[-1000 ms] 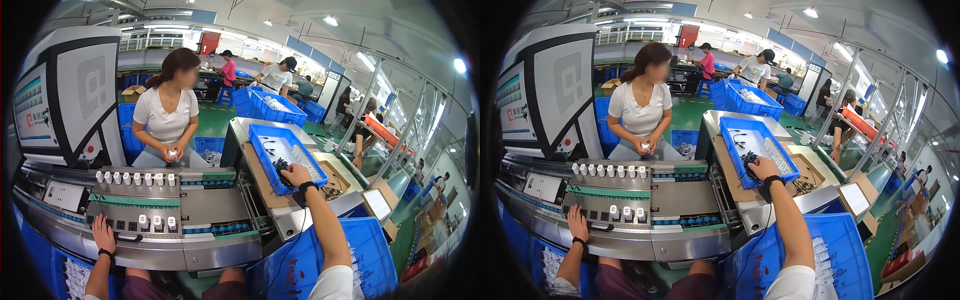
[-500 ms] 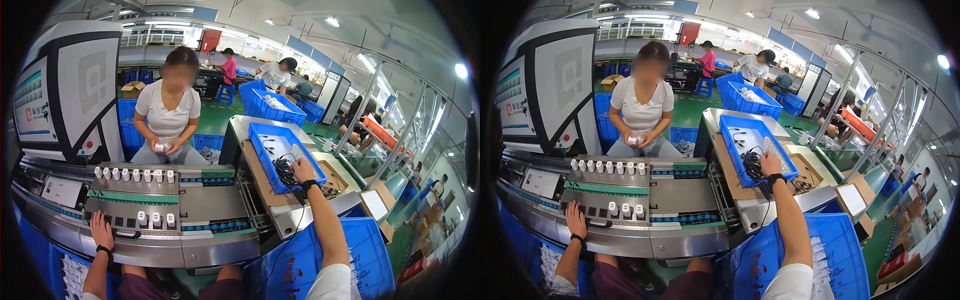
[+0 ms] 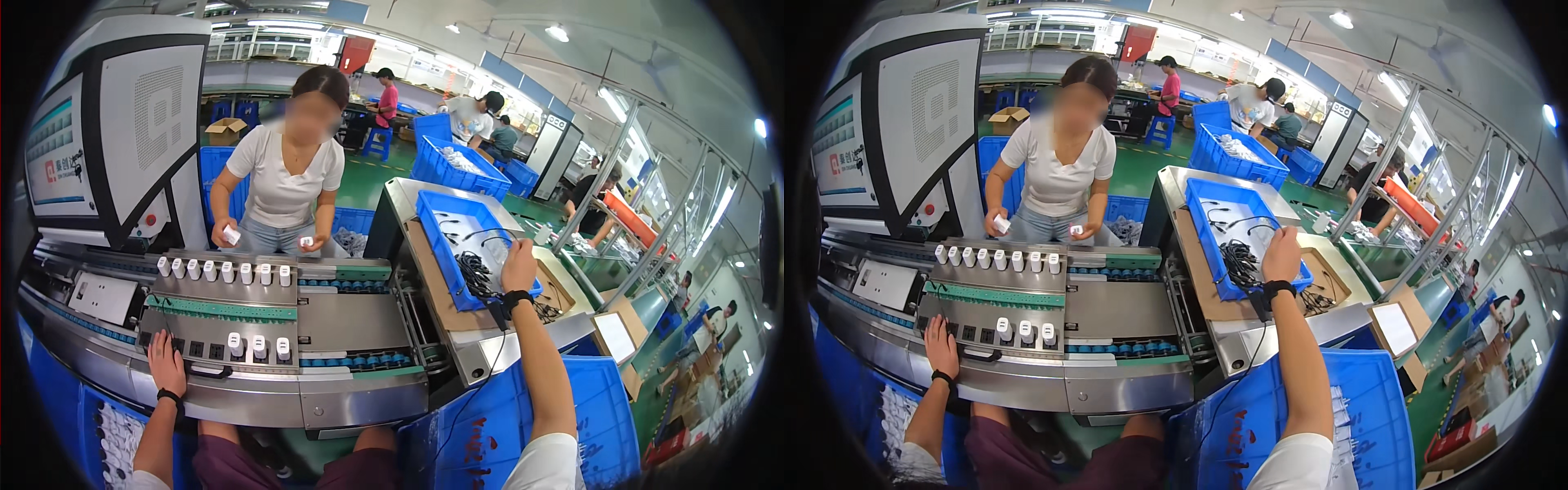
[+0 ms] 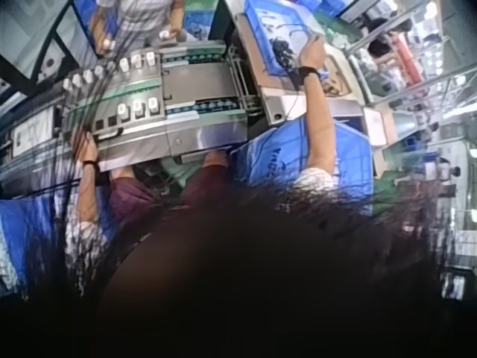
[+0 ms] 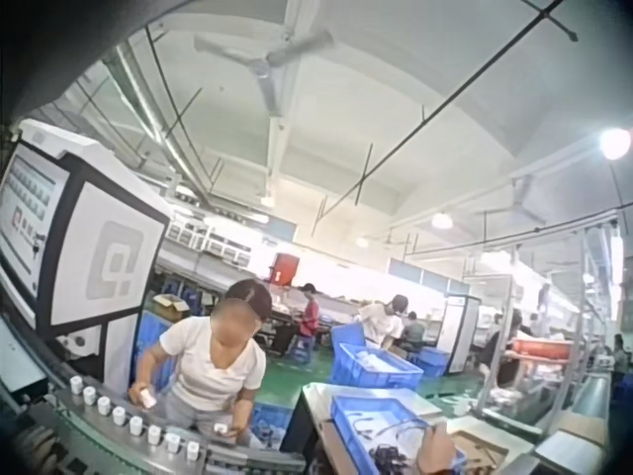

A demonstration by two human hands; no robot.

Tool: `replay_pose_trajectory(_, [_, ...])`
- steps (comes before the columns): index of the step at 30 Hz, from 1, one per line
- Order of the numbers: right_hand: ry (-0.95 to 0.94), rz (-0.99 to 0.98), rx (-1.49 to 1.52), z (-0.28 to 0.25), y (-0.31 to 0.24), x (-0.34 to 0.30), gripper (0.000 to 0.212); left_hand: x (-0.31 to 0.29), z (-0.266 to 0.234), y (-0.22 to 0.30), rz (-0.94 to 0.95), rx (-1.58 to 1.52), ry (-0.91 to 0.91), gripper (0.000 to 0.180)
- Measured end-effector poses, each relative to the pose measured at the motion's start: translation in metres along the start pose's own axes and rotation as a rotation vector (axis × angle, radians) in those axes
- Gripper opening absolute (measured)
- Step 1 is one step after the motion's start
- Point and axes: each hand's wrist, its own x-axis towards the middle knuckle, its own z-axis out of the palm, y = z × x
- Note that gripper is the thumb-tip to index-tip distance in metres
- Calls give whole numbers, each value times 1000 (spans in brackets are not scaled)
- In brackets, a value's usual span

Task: Assembling and testing electronic components on a factory production line.

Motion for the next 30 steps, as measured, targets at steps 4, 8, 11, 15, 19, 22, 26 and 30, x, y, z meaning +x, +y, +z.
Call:
replay_pose_trajectory(4, [5, -3, 34, 1, 1, 0, 26, -2, 4, -2, 9, 4, 11, 48])
replay_pose_trajectory(8, [-34, -54, 55, 4, 8, 0, 25, -1, 3, -1, -2, -1, 11, 48])
replay_pose_trajectory(11, [-2, -119, 48, 6, 1, 0, 27, -1, -8, 5, -23, -18, 8, 48])
replay_pose_trajectory(15, [-93, -175, 44, -17, -11, 2, 26, -1, -12, 12, -49, -63, 9, 48])
replay_pose_trajectory(19, [-153, -267, 77, -57, -59, 5, 24, -2, 2, 4, -12, -70, 36, 48])
replay_pose_trajectory(22, [-319, -424, 195, -85, -115, -24, 24, -1, 25, -15, 68, -64, 119, 48])
replay_pose_trajectory(26, [-799, -654, 365, -121, -188, -104, 24, 10, 0, -2, -355, -635, 29, 47])
replay_pose_trajectory(30, [-1270, -884, 379, -151, -225, -201, 26, -31, -139, 162, 98, -1569, -507, 62])
